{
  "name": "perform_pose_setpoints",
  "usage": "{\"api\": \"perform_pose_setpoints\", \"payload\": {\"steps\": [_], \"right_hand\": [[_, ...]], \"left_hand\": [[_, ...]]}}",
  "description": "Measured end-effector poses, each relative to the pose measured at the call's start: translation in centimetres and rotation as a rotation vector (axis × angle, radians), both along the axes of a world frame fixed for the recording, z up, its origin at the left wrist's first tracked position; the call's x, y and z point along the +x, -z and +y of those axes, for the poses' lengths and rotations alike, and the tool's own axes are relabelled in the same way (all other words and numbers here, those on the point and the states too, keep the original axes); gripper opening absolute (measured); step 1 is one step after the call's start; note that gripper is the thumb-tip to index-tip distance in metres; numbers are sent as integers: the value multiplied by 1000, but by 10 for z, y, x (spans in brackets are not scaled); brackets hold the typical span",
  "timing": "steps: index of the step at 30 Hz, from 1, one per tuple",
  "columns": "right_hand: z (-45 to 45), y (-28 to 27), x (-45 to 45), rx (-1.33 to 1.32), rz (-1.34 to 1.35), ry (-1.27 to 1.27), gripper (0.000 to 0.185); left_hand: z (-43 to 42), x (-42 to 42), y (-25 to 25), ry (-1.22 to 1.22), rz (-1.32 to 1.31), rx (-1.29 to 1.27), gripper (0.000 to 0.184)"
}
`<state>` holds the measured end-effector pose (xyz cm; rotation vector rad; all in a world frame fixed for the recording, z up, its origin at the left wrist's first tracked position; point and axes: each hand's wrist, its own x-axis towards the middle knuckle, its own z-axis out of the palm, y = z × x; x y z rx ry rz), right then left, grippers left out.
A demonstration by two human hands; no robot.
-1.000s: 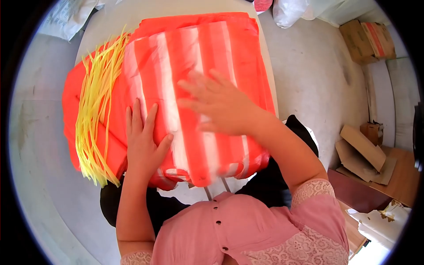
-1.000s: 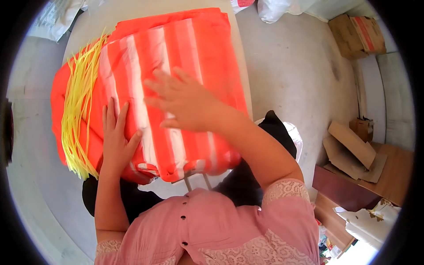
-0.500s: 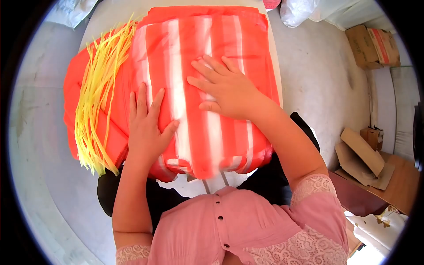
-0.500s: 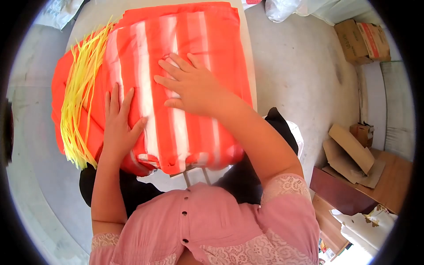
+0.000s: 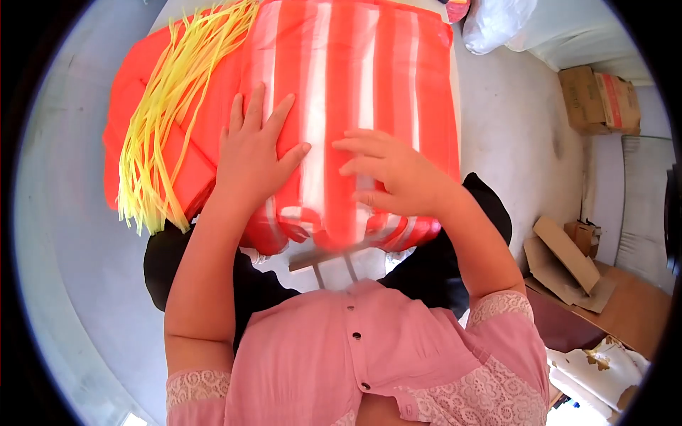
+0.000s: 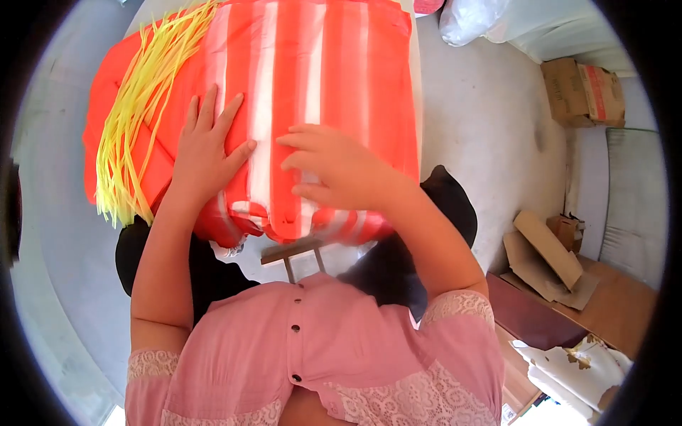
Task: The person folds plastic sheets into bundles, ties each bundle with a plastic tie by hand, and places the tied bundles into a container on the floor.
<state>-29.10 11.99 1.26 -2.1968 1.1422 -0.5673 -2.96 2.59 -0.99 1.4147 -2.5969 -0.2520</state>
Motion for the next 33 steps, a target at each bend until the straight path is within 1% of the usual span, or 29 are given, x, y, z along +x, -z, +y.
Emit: {"api": "perform_pose_setpoints", "payload": {"steps": [5,8,9,12,14,15,16,18,21,23,24,27,30,33], "right_hand": [[59,-9,24,-18,64,93,46],[85,6,41,-109,146,197,48],[89,11,45,-138,142,220,45],[97,28,53,-245,107,283,34],[96,35,53,-343,57,317,23],[99,36,55,-154,-123,443,17],[101,34,60,38,-304,563,12],[100,27,68,268,-564,709,8],[93,13,74,375,-756,778,16],[92,12,76,443,-832,786,17],[92,12,77,425,-825,783,18],[93,11,80,337,-762,777,20],[93,7,86,237,-639,797,23],[88,8,86,280,-571,810,25]], "left_hand": [[0,9,-3,-51,-41,-10,75],[1,14,-5,-70,-19,-21,75],[2,14,-6,-74,-9,-22,75],[4,20,-2,77,181,-24,77],[11,23,-7,245,324,83,72],[14,24,-9,331,395,137,70],[19,26,-13,389,410,175,66],[30,28,-21,501,437,251,60],[46,19,-28,501,485,283,35],[48,12,-20,473,482,247,21],[49,9,-16,458,479,229,14],[51,5,-16,455,487,231,7],[50,3,-16,477,505,220,9],[50,4,-19,525,534,316,6]]}}
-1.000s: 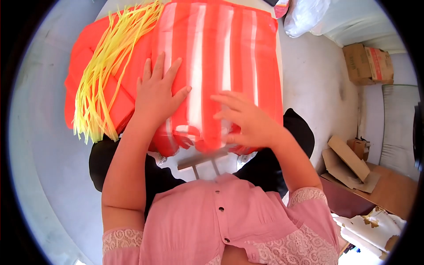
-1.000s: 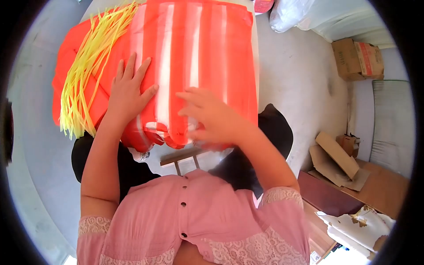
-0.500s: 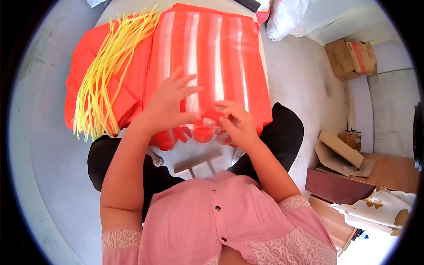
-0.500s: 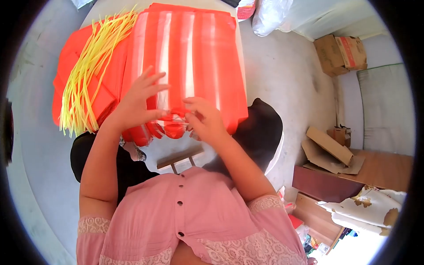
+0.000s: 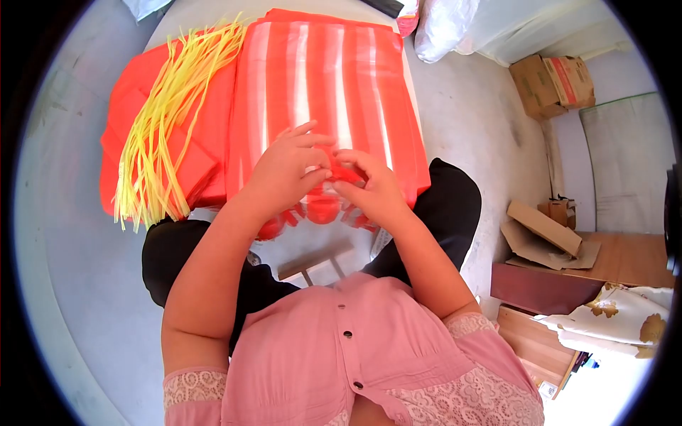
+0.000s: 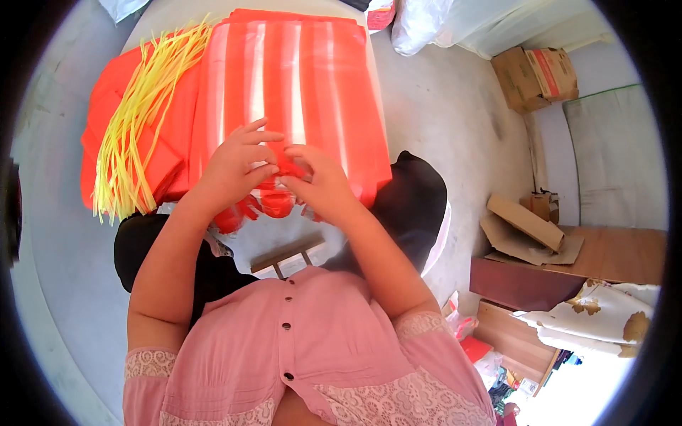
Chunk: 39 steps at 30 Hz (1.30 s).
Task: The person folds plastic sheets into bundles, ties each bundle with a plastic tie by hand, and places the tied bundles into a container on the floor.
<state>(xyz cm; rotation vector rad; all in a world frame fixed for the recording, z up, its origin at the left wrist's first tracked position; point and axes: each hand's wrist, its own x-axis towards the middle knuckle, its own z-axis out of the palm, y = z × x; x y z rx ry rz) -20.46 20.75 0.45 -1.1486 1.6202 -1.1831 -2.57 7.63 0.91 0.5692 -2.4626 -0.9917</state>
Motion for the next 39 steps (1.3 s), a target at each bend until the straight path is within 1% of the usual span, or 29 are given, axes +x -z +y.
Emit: {"api": "perform_pose_setpoints", "payload": {"steps": [2,3,5,6,9,10,13,16,19,22,25,28,30,31,34,35,37,38,39], "right_hand": [[-5,2,-3,74,6,-68,26],[-7,2,-2,109,-13,-30,25],[-12,-3,3,179,-54,43,22],[-13,-3,3,161,-75,53,21],[-14,1,0,93,-129,82,20],[-15,4,0,62,-139,91,20],[-16,7,1,38,-240,155,21],[-15,2,1,97,-316,182,21],[-13,3,1,96,-324,184,21],[-13,1,1,100,-355,204,18],[-13,0,1,105,-380,219,16],[-12,5,1,88,-423,228,16],[-12,5,2,87,-431,233,16],[-12,2,3,93,-421,233,17],[-11,0,7,73,-391,197,15],[-10,1,8,61,-382,178,14],[-8,10,5,42,-272,74,18],[-6,13,3,32,-217,22,20],[-3,16,4,-95,-94,-17,21]], "left_hand": [[0,3,3,-21,7,45,8],[-1,5,6,-33,10,67,10],[-6,10,8,-179,192,174,16],[-10,14,10,-253,284,225,19],[-27,35,17,-515,406,339,25],[-22,42,2,-577,387,515,29],[-23,55,0,-672,467,796,34],[-20,63,5,-613,559,1047,40],[-13,61,2,-562,647,1106,44],[-12,62,1,-567,642,1167,47],[-14,64,1,-565,551,1203,51],[-8,62,-7,-624,433,1174,59],[-6,70,-7,-607,267,1095,67],[-4,73,-7,-598,184,1054,72],[9,78,-12,-543,223,1111,87],[9,82,-11,-516,135,1069,88],[7,95,-7,-461,-39,984,91],[9,97,-5,-455,-22,964,92],[11,99,-3,-449,-4,943,93]]}}
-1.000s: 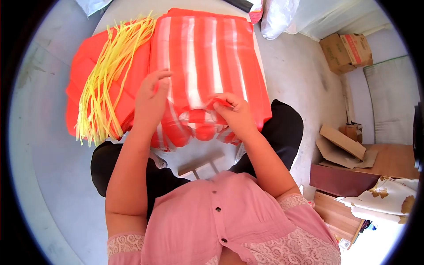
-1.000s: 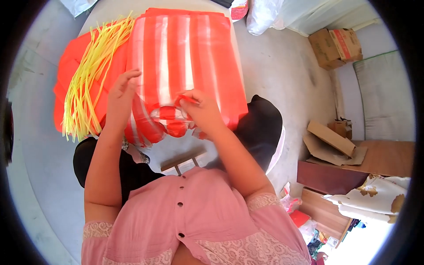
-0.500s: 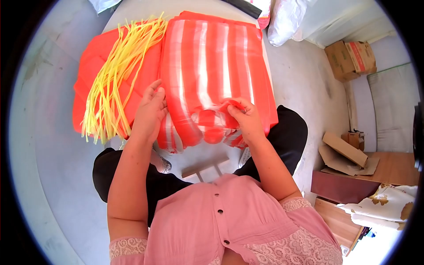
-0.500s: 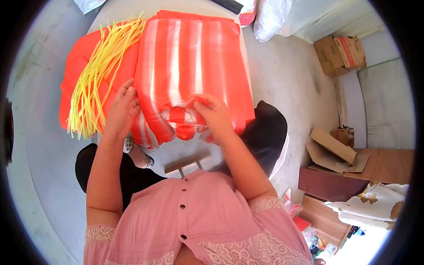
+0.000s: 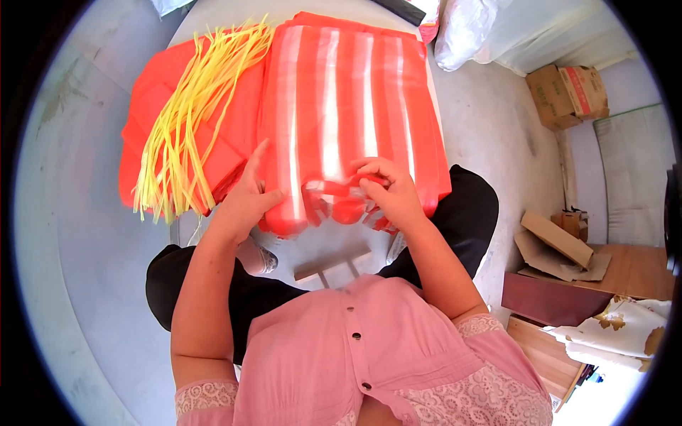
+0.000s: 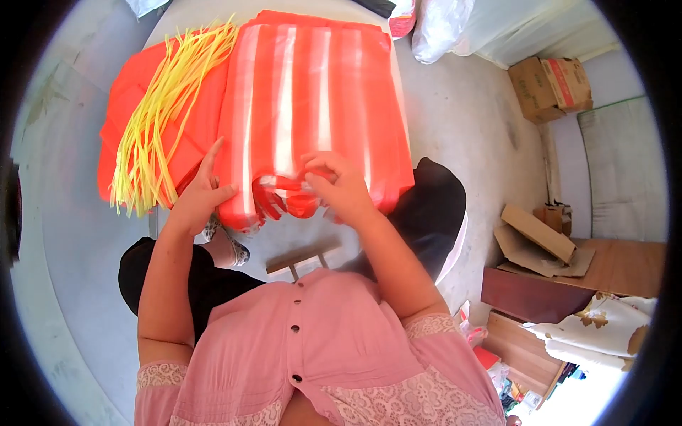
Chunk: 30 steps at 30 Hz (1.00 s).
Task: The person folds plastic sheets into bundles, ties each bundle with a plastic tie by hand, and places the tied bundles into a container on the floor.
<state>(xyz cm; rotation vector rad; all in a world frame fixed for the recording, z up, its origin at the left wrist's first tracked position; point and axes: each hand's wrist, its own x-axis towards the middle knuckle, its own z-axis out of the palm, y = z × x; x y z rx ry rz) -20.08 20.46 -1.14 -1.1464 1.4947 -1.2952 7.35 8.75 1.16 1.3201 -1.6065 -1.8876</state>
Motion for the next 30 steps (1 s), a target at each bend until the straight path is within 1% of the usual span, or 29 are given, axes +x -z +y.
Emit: {"api": "perform_pose_setpoints", "payload": {"steps": [2,5,8,10,13,17,19,22,23,26,28,30], "right_hand": [[5,-2,6,-260,247,-56,24],[3,-22,15,-524,830,-146,38],[-2,-11,34,-665,972,-214,45],[-6,-3,54,-726,1005,-205,46],[-7,5,76,-811,1035,-236,43],[-10,7,96,-973,1091,-244,38],[-9,0,101,-980,1105,-253,33],[-8,-11,107,-949,1128,-255,26],[-8,-14,108,-931,1135,-254,23],[-10,-21,107,-881,1009,-235,19],[-14,-27,102,-842,946,-187,21],[-19,-35,93,-799,887,-138,26]], "left_hand": [[2,3,2,-7,26,-2,94],[3,6,1,-24,79,76,92],[4,6,-1,-53,156,171,90],[5,5,-2,-84,213,229,87],[5,6,-9,-61,229,253,84],[2,8,0,-40,233,229,82],[4,6,-1,-44,251,230,81],[3,8,-5,-8,208,210,76],[2,9,-2,13,196,176,70],[-1,9,11,50,159,98,53],[-3,6,13,18,154,101,46],[-2,0,12,-51,197,149,47]]}}
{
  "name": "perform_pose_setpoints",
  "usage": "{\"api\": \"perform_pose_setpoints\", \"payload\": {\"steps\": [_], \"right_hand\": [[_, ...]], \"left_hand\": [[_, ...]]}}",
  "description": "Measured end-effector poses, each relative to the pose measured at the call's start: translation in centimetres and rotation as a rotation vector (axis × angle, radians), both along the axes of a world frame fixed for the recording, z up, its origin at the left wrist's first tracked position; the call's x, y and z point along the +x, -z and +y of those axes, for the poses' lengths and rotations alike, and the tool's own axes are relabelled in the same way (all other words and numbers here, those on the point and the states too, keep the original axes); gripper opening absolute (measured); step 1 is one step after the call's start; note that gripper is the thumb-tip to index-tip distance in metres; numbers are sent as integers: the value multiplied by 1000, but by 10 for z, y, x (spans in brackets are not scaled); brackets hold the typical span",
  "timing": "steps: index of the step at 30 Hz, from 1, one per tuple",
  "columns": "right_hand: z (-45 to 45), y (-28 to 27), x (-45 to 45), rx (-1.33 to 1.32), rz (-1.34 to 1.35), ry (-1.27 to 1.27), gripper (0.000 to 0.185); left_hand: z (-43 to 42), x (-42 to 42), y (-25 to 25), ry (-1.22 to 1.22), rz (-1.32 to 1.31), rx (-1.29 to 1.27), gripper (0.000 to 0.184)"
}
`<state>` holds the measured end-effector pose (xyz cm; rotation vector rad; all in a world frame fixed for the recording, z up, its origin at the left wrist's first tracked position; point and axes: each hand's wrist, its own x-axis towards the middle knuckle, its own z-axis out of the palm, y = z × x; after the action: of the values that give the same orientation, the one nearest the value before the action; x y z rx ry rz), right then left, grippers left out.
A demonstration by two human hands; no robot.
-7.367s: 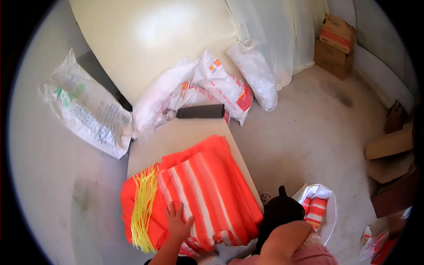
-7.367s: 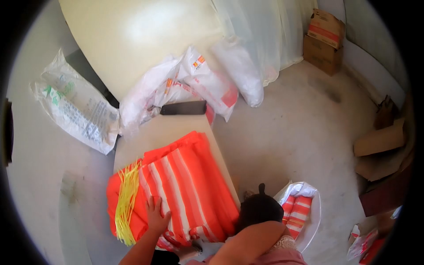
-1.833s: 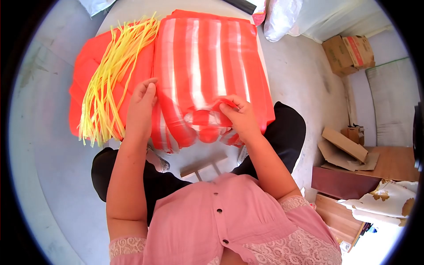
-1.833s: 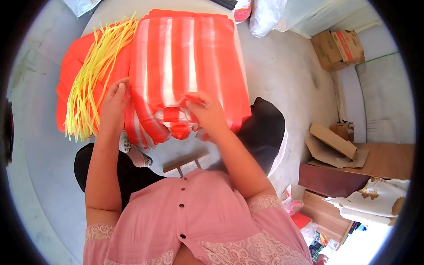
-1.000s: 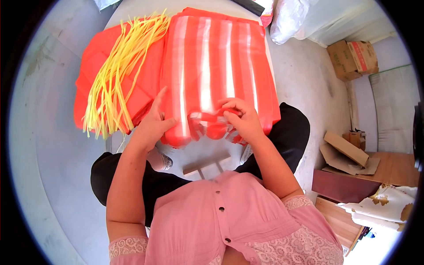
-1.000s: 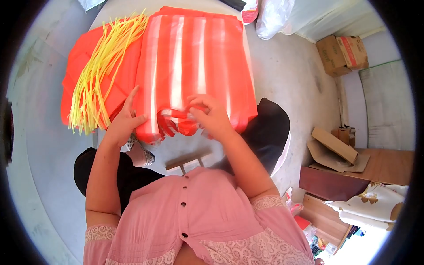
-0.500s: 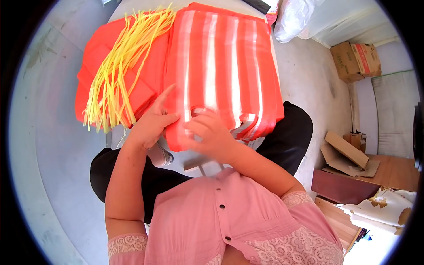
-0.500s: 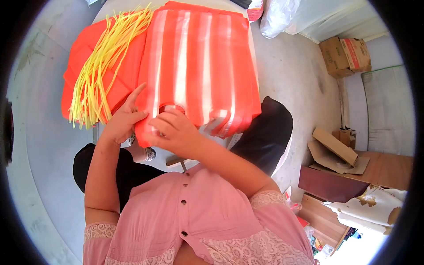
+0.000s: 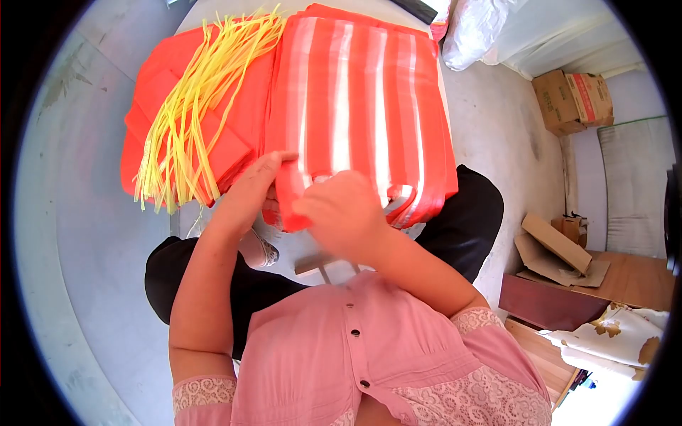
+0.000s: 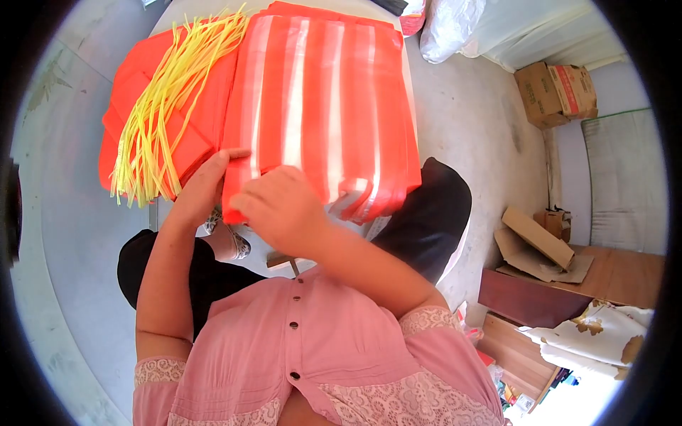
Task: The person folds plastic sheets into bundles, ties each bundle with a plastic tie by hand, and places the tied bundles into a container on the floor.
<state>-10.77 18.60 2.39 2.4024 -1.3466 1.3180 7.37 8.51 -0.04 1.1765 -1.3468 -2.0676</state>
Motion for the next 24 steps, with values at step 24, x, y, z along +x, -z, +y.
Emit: {"api": "perform_pose_setpoints", "payload": {"steps": [24], "right_hand": [[-7,20,-99,964,-399,485,37]], "left_hand": [[-17,-50,-18,94,-834,-879,36]]}}
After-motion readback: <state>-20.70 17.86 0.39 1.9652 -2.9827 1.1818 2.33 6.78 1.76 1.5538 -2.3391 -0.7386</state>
